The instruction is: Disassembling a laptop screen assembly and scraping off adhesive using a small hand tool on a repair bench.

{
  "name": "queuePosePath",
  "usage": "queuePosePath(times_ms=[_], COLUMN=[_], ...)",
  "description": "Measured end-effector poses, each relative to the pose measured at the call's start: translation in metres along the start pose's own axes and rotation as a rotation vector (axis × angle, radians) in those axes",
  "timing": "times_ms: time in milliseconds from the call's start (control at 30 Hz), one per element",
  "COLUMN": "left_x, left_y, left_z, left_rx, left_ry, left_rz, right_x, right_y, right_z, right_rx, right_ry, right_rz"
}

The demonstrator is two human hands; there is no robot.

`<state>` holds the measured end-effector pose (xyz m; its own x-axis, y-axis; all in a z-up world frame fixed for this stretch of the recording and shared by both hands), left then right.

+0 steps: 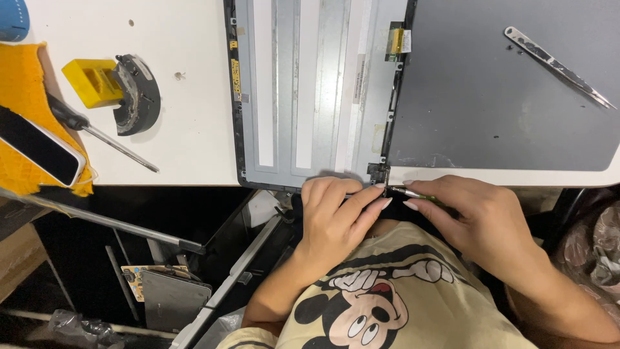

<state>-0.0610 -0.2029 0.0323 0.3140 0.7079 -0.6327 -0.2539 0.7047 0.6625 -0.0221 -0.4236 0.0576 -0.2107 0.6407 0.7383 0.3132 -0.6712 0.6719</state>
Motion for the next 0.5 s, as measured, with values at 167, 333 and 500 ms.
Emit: queuePosePath(times_ms=[167, 333, 500], left_x=[-0.0010, -0.0016, -0.0035], left_y=[0.0002, -0.0034, -0.0042], left_z=[0.0017, 0.0004, 0.0014], left_rx=[-0.004, -0.014, -0.020], left_ry=[-0.009, -0.002, -0.003], left_rz=[0.020, -0.027, -0.053], right_x=[0.0008, 0.0031, 0.0007], right_y=[-0.0006, 0.0008, -0.0009], right_z=[-0.0003, 0.0020, 0.0017], right_rx=[0.006, 0.014, 0.106], right_ry=[0.015, 0.040, 0.018], right_rz=[-0.043, -0.093, -0.174])
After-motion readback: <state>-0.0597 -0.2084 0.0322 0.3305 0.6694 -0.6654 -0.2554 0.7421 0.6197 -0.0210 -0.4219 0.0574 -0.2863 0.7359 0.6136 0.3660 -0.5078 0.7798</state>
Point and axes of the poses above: each hand's wrist, its own z-axis towards the middle knuckle, its own y-axis out of the back of the hand, x = y × z, the point moved 1 cm from there along z, towards the middle knuckle, and after that the axes turned 8 degrees about -x, right-handed, at the moved point
